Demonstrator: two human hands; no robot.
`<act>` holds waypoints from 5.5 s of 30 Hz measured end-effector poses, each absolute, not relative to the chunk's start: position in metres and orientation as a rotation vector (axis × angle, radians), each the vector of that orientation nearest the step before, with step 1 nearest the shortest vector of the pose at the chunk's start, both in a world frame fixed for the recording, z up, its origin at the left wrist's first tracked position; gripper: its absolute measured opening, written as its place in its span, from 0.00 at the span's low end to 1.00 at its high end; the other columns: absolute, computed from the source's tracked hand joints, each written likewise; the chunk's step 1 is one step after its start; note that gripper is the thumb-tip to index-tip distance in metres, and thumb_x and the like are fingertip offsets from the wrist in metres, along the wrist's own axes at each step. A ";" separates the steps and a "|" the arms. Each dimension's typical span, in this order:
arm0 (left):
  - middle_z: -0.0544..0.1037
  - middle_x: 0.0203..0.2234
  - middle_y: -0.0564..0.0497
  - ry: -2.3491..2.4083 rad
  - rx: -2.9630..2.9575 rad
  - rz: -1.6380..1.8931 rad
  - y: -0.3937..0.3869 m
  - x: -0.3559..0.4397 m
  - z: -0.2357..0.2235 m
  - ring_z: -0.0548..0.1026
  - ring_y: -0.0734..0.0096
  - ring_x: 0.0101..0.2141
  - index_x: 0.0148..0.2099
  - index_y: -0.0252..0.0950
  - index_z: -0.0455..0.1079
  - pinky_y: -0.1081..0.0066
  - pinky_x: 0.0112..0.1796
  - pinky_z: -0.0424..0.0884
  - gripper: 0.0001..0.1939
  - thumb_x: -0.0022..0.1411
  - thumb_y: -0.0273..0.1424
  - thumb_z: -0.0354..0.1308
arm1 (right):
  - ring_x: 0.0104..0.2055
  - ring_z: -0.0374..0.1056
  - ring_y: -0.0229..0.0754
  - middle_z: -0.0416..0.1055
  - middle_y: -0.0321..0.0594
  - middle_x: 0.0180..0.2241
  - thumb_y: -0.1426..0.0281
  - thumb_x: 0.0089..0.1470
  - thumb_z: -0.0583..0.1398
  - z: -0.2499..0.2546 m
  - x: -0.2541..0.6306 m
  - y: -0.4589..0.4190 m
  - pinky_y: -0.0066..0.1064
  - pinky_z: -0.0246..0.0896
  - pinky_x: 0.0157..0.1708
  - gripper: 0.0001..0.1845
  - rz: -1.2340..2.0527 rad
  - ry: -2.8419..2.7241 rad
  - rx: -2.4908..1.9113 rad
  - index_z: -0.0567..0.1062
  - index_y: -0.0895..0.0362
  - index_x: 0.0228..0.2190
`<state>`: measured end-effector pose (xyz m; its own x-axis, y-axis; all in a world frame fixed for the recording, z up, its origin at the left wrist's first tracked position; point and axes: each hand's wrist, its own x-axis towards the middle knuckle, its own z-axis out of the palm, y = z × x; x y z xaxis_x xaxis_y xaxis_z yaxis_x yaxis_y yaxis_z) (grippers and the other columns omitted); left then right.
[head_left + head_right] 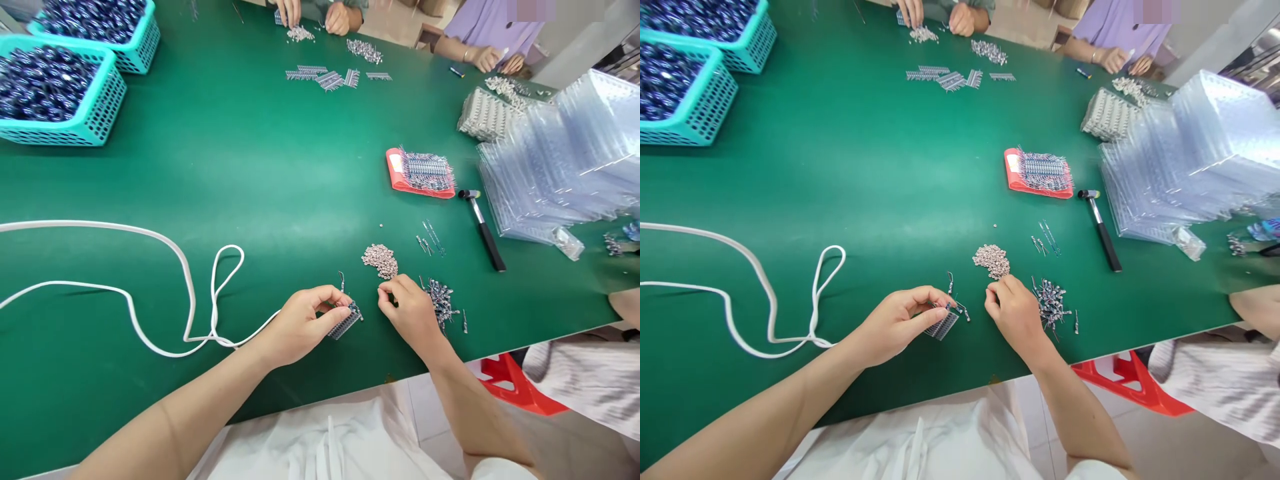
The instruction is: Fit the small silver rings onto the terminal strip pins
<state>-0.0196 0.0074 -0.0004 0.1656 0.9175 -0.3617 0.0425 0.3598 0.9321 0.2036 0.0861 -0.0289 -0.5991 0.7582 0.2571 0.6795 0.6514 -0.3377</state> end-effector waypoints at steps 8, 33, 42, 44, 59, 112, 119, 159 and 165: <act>0.78 0.52 0.41 1.012 0.812 1.035 -0.001 -0.010 0.008 0.74 0.59 0.53 0.36 0.35 0.70 0.60 0.52 0.70 0.04 0.63 0.30 0.59 | 0.29 0.67 0.37 0.70 0.36 0.31 0.74 0.56 0.61 -0.004 0.182 0.051 0.30 0.62 0.26 0.07 0.917 -1.965 -1.052 0.76 0.50 0.35; 0.83 0.45 0.45 0.825 0.495 1.132 -0.002 -0.006 0.010 0.79 0.66 0.44 0.35 0.34 0.73 0.69 0.44 0.73 0.05 0.59 0.30 0.65 | 0.31 0.71 0.38 0.73 0.38 0.31 0.79 0.54 0.63 -0.014 0.175 0.044 0.31 0.69 0.31 0.16 0.246 -2.086 -0.877 0.74 0.52 0.43; 0.83 0.42 0.45 0.861 0.502 1.094 -0.001 -0.008 0.013 0.78 0.68 0.41 0.34 0.33 0.72 0.69 0.42 0.72 0.08 0.59 0.32 0.66 | 0.30 0.70 0.38 0.72 0.37 0.31 0.81 0.53 0.62 -0.009 0.177 0.048 0.30 0.68 0.29 0.17 0.374 -2.108 -0.859 0.74 0.51 0.42; 0.83 0.42 0.45 0.866 0.514 1.090 0.000 -0.008 0.014 0.78 0.68 0.40 0.34 0.33 0.72 0.69 0.42 0.72 0.08 0.59 0.32 0.65 | 0.30 0.69 0.38 0.72 0.37 0.31 0.81 0.52 0.62 -0.010 0.176 0.048 0.31 0.68 0.29 0.17 0.378 -2.098 -0.844 0.74 0.52 0.42; 0.82 0.31 0.50 1.051 0.484 1.192 0.001 -0.004 0.006 0.77 0.73 0.31 0.34 0.33 0.73 0.73 0.35 0.74 0.10 0.55 0.34 0.68 | 0.28 0.63 0.34 0.66 0.35 0.29 0.74 0.56 0.61 -0.009 0.173 0.040 0.27 0.59 0.23 0.05 1.243 -1.619 -1.041 0.77 0.52 0.33; 0.74 0.21 0.53 1.190 0.901 0.954 0.003 -0.012 0.020 0.71 0.75 0.23 0.31 0.33 0.71 0.76 0.26 0.69 0.05 0.57 0.30 0.61 | 0.23 0.67 0.34 0.69 0.37 0.29 0.67 0.52 0.67 -0.019 0.186 0.049 0.27 0.67 0.19 0.05 1.809 -1.490 -0.889 0.80 0.55 0.32; 0.74 0.21 0.53 1.169 0.921 0.945 0.003 -0.012 0.016 0.70 0.75 0.23 0.31 0.33 0.71 0.75 0.26 0.69 0.05 0.57 0.30 0.61 | 0.23 0.69 0.33 0.70 0.36 0.29 0.68 0.50 0.68 -0.018 0.185 0.050 0.27 0.71 0.21 0.05 1.898 -1.432 -0.906 0.81 0.55 0.32; 0.72 0.22 0.54 1.150 0.894 0.889 0.003 -0.012 0.013 0.68 0.77 0.24 0.31 0.31 0.70 0.75 0.27 0.66 0.06 0.57 0.29 0.61 | 0.23 0.70 0.32 0.70 0.35 0.29 0.74 0.51 0.67 -0.023 0.187 0.052 0.26 0.69 0.23 0.06 2.014 -1.379 -0.807 0.82 0.53 0.33; 0.75 0.27 0.52 1.073 0.772 0.932 0.004 -0.013 0.010 0.73 0.74 0.29 0.37 0.33 0.71 0.72 0.32 0.70 0.07 0.59 0.31 0.61 | 0.25 0.66 0.32 0.68 0.35 0.29 0.73 0.54 0.65 -0.022 0.187 0.055 0.26 0.64 0.24 0.04 1.868 -1.429 -0.880 0.80 0.53 0.33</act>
